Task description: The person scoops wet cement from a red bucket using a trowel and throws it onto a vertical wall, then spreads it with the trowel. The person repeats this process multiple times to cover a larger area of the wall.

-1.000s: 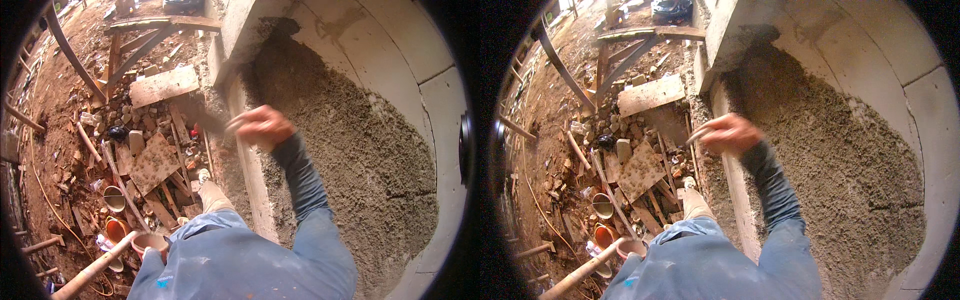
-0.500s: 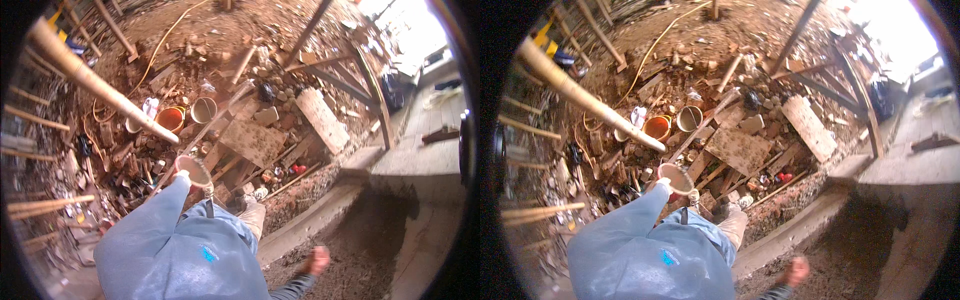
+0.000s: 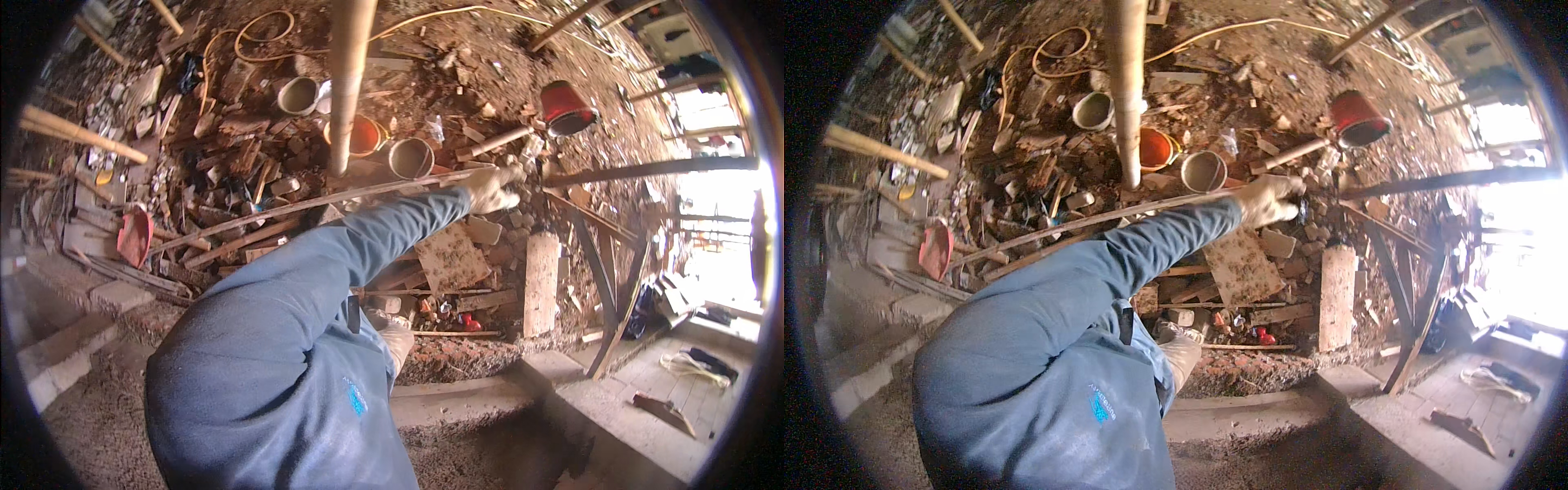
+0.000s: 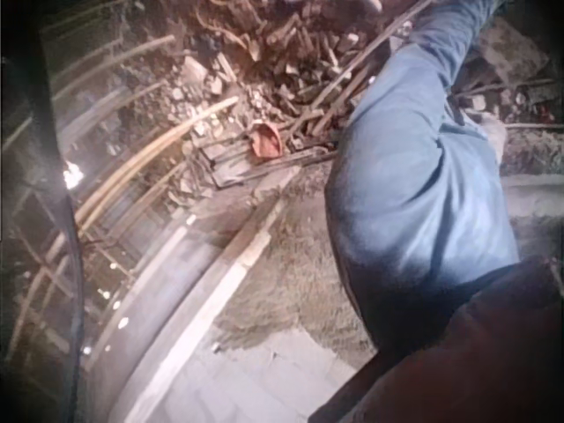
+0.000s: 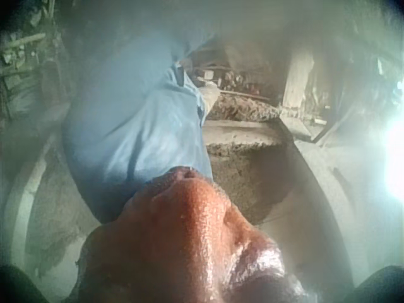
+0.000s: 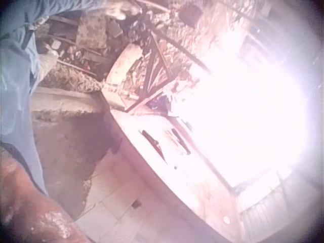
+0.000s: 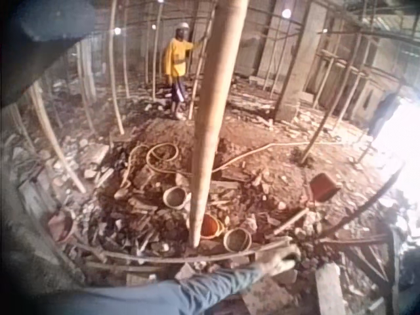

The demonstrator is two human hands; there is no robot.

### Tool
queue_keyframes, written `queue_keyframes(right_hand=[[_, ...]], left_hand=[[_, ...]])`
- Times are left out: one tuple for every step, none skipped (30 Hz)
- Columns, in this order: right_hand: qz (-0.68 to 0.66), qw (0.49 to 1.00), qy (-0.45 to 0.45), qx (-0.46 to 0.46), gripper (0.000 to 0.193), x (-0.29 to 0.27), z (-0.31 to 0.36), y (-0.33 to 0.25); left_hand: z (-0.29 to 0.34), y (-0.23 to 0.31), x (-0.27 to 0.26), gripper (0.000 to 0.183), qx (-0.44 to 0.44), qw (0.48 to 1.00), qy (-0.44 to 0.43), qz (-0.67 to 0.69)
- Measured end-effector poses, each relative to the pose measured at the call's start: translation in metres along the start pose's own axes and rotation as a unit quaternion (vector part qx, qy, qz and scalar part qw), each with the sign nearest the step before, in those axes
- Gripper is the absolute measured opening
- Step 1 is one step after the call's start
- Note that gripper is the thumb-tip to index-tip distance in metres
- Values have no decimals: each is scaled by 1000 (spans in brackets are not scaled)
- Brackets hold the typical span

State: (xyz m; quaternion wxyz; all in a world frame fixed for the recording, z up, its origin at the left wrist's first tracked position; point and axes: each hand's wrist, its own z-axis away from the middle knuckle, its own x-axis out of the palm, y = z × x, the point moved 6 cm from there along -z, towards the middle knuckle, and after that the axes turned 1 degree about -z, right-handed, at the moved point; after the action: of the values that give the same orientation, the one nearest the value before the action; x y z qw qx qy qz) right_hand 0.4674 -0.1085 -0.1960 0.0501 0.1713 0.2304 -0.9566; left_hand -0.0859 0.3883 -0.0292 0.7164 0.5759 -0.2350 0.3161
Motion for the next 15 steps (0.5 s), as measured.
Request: queue_keyframes(right_hand=[[13,1000,-1,-1,30,-2,-1,-4],[29,1000,-3,-6,31,-7,-4,-12],[41,999,-6,-10,33,-12,-8,-18],[54,998,-9,-16,35,-14,-10,-28],[42,999,-6,-11,37,-6,-13,-17],[50,998,-14,-19,38,-7,-19,-24],[55,998,-22,-24,40,-6,-25,-29],[76,996,-26,-46,42,-14,-38,-54],[67,995,-33,-59,44,-14,-51,-59],[56,995,-41,-76,46,-16,-63,-68],[-10,995,-78,-68,48,-17,-69,-67],[-145,977,-158,-20,51,-15,-82,-75],[-262,935,-239,21,53,-11,-106,-101],[-151,963,-221,-36,54,-16,-124,-108],[-28,973,-210,-92,56,-13,-139,-117]], left_hand=[[2,-30,-31,60,-51,986,51,148],[12,-61,-68,54,-71,979,82,175],[47,-96,-126,60,-12,991,62,-122],[86,-129,-181,67,43,907,85,-410],[144,-141,-214,63,-5,855,104,-507],[204,-166,-270,62,-56,794,124,-592],[267,-185,-328,60,-148,756,164,-617],[342,-197,-371,59,-223,726,213,-614],[406,-197,-404,57,-285,689,236,-623],[462,-194,-431,56,-334,654,253,-630],[529,-181,-451,54,-394,604,258,-643],[594,-175,-463,53,-446,560,257,-649],[662,-187,-468,52,-501,523,247,-644],[702,-180,-475,50,-552,479,184,-657],[744,-181,-476,49,-595,439,107,-665]])
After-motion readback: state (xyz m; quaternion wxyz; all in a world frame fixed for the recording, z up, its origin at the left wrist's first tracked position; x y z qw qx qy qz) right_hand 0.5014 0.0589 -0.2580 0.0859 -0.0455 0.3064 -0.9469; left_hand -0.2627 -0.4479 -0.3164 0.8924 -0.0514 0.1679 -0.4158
